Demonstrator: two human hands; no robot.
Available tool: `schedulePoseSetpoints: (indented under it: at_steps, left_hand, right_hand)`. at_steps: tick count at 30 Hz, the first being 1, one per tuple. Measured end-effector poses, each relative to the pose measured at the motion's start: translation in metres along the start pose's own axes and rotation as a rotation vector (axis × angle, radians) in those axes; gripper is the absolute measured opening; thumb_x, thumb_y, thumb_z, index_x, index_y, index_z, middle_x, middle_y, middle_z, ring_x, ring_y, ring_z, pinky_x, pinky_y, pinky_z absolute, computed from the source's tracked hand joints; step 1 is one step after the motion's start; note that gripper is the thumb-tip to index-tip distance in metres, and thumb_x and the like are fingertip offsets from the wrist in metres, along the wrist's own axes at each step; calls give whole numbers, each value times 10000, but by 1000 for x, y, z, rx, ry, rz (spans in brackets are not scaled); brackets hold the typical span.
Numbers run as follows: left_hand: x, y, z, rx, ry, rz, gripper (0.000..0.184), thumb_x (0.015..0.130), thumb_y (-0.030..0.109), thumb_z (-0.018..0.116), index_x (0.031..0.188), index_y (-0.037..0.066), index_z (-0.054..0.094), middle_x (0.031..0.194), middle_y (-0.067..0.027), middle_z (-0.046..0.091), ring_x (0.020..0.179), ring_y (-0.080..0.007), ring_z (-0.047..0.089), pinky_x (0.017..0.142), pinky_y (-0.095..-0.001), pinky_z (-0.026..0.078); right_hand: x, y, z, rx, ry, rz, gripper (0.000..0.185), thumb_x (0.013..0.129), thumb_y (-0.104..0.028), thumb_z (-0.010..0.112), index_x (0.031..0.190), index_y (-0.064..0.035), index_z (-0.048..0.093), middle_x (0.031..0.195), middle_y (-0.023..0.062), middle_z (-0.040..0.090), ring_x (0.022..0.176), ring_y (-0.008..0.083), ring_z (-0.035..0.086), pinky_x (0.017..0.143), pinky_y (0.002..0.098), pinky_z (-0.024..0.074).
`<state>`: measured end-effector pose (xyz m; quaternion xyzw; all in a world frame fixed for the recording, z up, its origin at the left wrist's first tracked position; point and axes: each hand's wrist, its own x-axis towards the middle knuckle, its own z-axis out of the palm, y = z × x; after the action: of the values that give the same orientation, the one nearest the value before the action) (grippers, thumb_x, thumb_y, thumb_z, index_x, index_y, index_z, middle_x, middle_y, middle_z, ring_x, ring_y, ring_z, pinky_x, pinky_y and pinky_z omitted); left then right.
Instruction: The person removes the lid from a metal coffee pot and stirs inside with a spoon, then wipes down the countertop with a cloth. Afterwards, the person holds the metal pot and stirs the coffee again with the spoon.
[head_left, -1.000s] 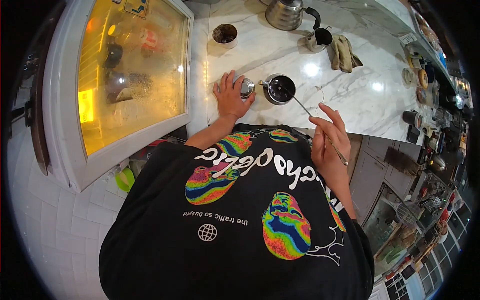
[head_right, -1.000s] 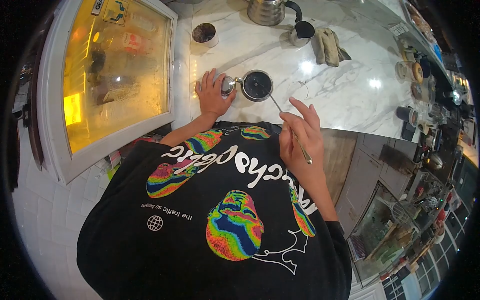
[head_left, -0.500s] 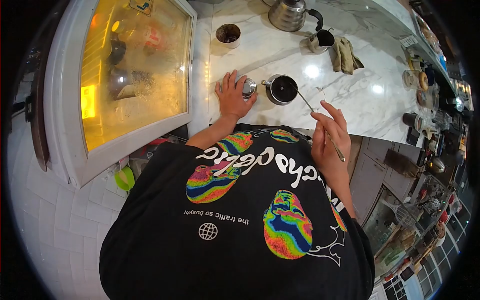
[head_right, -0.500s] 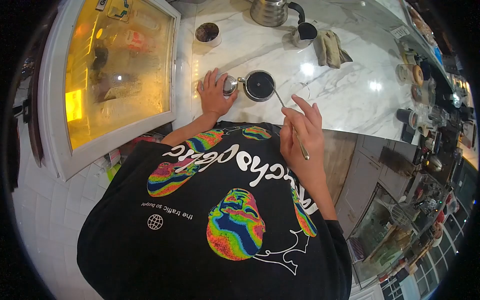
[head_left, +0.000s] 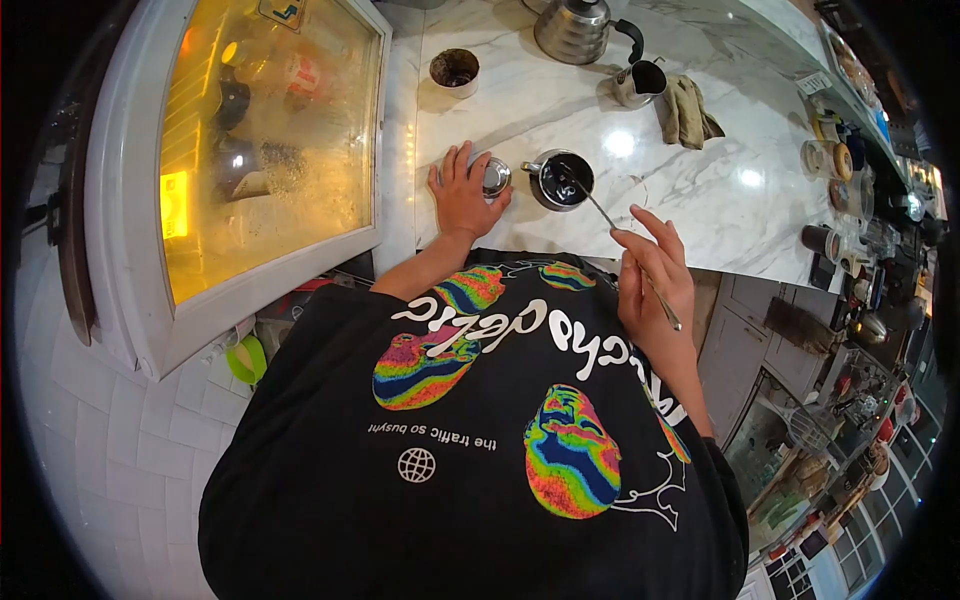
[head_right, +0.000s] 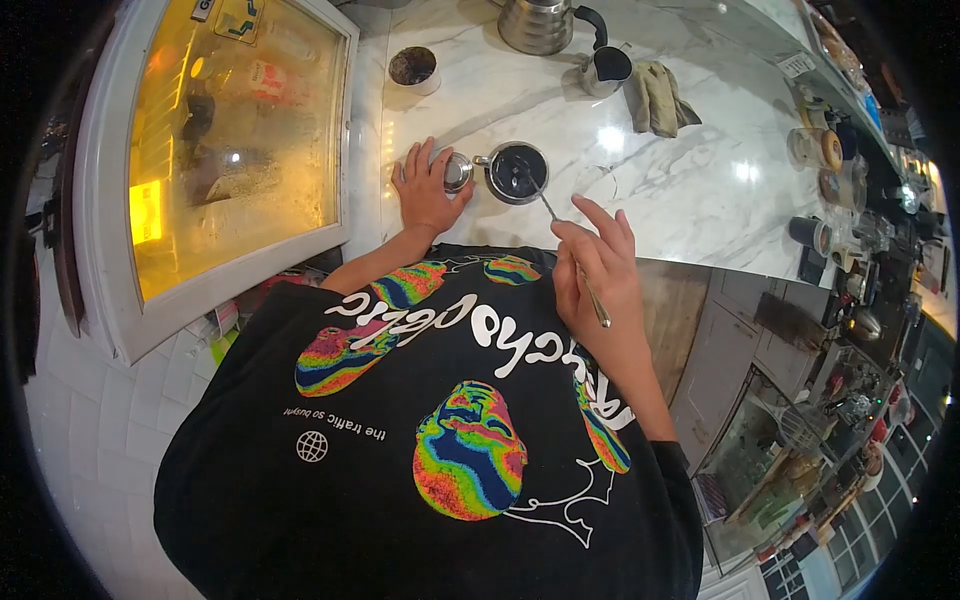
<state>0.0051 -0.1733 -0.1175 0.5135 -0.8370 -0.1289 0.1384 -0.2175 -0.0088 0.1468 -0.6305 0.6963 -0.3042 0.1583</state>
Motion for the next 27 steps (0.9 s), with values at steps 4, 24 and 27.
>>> schedulePoseSetpoints:
  at_steps: [4,24,27]
  left_hand:
    - [0,-1,-2,-9,-7,-9,724,839,568,770,1457,222,621,1658,-99,415,1584,-328,278,1265,-644,134]
    - [0,2,-4,-18,0,-13,712,847,561,768,1454,219,625,1652,-100,426,1574,-340,298,1269,-631,140]
    - [1,2,-4,-11,-9,-15,711,841,551,774,1455,224,626,1656,-97,424,1579,-336,293,1270,-631,137]
  right_hand:
    - [-1,2,0,15,35,35,293,893,84,643,1166,-12,691,1059,157,739,1336,375,636,1208,630,366]
    - [1,-3,4,-24,57,19,266,889,78,653,1137,-4,701,968,147,729,1345,365,637,1197,625,383]
    - [-3,-5,13,-16,74,-18,259,899,75,653,1141,-1,704,997,159,727,1344,371,637,1186,628,391]
